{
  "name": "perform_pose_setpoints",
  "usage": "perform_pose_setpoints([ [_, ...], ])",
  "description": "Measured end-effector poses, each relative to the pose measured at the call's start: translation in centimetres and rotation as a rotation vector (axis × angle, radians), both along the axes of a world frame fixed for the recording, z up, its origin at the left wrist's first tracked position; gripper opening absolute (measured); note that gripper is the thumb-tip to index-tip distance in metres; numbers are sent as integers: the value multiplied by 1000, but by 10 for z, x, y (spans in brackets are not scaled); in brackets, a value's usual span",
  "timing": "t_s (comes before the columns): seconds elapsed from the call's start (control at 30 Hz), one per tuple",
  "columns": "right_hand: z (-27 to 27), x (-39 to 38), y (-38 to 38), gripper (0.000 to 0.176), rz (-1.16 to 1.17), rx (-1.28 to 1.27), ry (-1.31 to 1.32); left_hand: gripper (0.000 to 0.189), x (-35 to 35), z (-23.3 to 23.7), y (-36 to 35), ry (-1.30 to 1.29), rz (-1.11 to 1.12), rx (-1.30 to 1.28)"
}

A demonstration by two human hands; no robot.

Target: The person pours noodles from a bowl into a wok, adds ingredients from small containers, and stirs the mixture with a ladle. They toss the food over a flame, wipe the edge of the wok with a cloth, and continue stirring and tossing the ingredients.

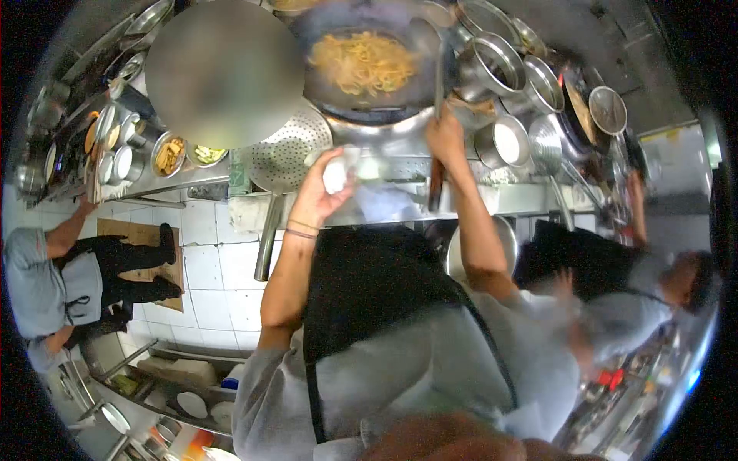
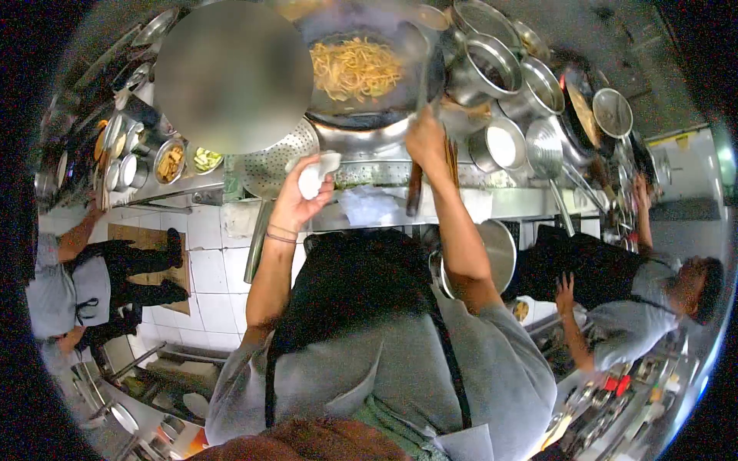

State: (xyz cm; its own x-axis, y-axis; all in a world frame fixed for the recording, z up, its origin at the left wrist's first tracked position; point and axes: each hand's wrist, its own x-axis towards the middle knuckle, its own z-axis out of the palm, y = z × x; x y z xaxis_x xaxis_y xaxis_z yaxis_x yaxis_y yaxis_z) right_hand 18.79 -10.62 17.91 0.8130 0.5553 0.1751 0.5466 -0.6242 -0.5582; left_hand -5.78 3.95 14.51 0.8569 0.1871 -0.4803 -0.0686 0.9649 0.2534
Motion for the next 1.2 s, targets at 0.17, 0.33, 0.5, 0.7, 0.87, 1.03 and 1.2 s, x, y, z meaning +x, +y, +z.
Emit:
perform_pose_setpoints([
  [0.17,63,19,10,38,270,57,608,30,-3,-17,-11,25,2,175],
  [0.33,69,36,16,17,183,138,509,37,23,-13,-6,-22,86,236],
  [0.5,56,57,95,8,247,85,909,59,83,-2,26,-97,98,62],
  [0.7,82,34,5,62,543,-527,-291,39,153,-10,59,87,-58,142],
  [0.87,117,15,-87,65,300,-563,-485,14,157,-19,70,133,-104,42],
  [1.03,130,-17,-127,56,148,-389,-335,18,103,20,-3,116,-131,98],
  [1.2,161,-27,-174,45,244,-372,-95,15,117,32,3,74,-13,136],
])
